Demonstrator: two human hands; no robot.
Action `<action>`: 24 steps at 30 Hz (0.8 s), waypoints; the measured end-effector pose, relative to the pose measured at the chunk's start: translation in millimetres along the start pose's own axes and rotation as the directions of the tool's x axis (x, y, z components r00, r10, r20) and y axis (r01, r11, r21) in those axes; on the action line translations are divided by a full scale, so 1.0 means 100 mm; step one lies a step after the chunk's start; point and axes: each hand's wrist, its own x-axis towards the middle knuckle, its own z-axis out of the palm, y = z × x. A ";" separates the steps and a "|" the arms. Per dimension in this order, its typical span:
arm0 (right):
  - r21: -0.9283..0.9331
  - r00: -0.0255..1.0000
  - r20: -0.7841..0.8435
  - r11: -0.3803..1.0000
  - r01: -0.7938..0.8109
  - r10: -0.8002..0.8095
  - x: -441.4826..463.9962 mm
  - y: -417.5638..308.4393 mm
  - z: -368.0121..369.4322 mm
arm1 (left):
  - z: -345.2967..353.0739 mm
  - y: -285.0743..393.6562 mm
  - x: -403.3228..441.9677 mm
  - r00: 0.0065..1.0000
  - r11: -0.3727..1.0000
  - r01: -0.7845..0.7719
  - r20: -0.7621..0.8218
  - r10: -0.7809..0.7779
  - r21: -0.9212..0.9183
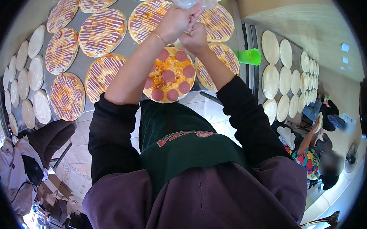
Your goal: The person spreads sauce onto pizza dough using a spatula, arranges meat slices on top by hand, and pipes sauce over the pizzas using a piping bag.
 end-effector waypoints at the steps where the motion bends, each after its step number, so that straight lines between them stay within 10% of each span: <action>1: -0.039 1.000 0.015 0.999 -0.001 0.001 -0.03 -0.01 -0.06 | 0.03 -0.05 0.01 1.000 1.000 0.000 -0.002 0.000 -0.005; 24: -0.184 0.995 0.099 0.983 0.015 0.003 -0.09 -0.12 -0.16 | 0.08 -0.10 -0.09 0.997 0.998 -0.068 -0.021 0.068 -0.011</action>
